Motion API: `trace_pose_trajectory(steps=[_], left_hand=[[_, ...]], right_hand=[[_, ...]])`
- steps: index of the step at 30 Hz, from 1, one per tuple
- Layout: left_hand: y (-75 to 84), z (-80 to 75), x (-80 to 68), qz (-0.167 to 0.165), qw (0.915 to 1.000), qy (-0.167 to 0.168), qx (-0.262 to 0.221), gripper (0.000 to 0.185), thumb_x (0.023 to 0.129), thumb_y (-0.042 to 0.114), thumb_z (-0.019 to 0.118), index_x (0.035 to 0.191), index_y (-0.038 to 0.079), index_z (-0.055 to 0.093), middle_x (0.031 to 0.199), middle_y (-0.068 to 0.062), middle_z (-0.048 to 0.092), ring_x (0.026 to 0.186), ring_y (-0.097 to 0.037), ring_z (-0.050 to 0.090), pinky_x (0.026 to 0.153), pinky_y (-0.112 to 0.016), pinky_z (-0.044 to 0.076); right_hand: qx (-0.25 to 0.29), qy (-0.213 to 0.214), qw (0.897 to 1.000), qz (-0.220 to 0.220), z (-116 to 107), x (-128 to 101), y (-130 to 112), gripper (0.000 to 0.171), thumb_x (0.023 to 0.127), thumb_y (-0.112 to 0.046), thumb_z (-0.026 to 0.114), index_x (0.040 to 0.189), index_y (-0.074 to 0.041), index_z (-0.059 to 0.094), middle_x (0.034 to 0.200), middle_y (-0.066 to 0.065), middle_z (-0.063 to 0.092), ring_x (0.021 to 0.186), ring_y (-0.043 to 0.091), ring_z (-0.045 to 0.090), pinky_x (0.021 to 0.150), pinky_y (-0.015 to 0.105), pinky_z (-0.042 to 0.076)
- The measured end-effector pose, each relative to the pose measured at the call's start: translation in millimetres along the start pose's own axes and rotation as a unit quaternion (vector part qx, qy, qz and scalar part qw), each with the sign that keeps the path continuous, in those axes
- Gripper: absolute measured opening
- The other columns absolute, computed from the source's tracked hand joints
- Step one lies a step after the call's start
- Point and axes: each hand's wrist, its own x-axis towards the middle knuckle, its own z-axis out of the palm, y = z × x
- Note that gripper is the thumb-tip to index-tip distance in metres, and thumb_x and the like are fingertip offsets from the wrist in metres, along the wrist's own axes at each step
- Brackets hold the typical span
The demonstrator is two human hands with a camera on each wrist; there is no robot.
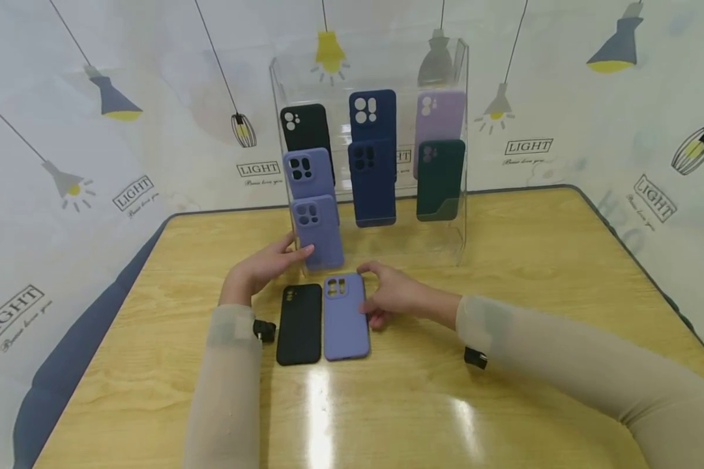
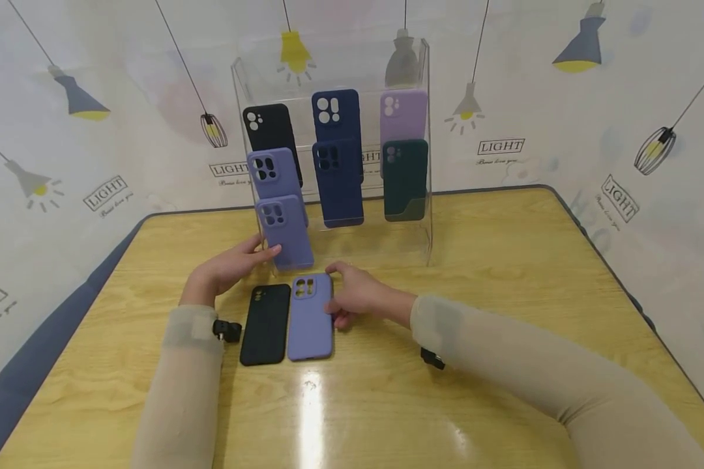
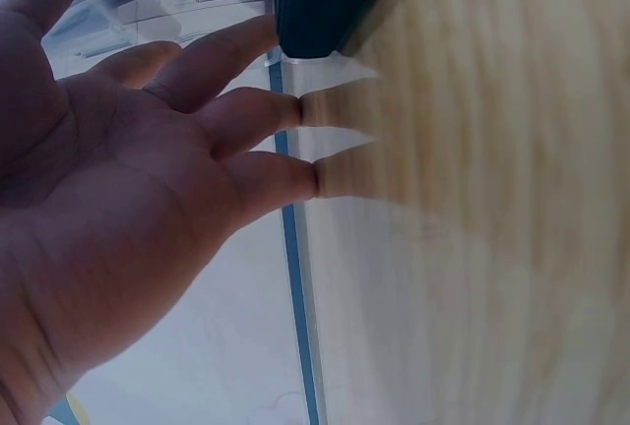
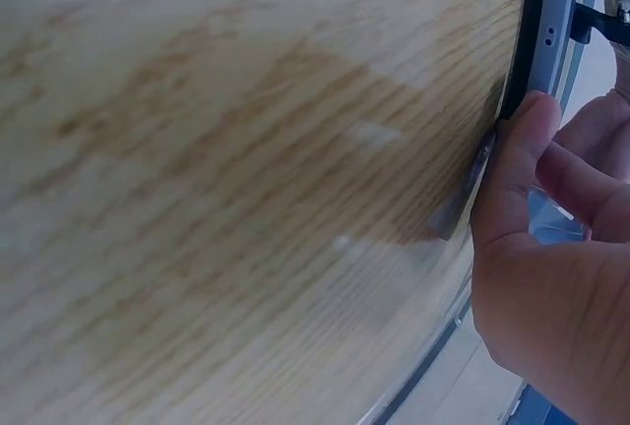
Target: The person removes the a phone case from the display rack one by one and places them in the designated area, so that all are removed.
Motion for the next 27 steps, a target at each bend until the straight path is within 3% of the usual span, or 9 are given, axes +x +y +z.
trace_pose_trajectory(steps=[18,27], left_hand=[[-3.6,0.9,-1.5,-0.004,1.0000,0.003,0.004,0.099,0.102,0.068,0.056,0.173,0.029,-0.001,0.182,-0.003,-0.001,0.169,-0.035,0.002,0.135,-0.063,0.011],[-2.8,1.0,-1.2,0.002,1.0000,0.003,0.002,0.098,0.102,0.067,0.056,0.173,0.029,0.001,0.182,-0.003,0.000,0.169,-0.037,0.003,0.135,-0.064,0.012]], right_hand=[[0.009,-0.005,1.000,-0.006,-0.5,-4.7,-0.8,0.087,0.095,0.003,0.075,0.165,-0.017,0.029,0.076,0.015,0.073,0.055,0.019,0.070,0.057,0.035,0.065],[-0.015,-0.003,0.999,-0.032,-7.2,-3.1,-11.5,0.087,0.093,0.004,0.076,0.166,-0.017,0.031,0.074,0.016,0.075,0.055,0.019,0.071,0.062,0.041,0.067]])
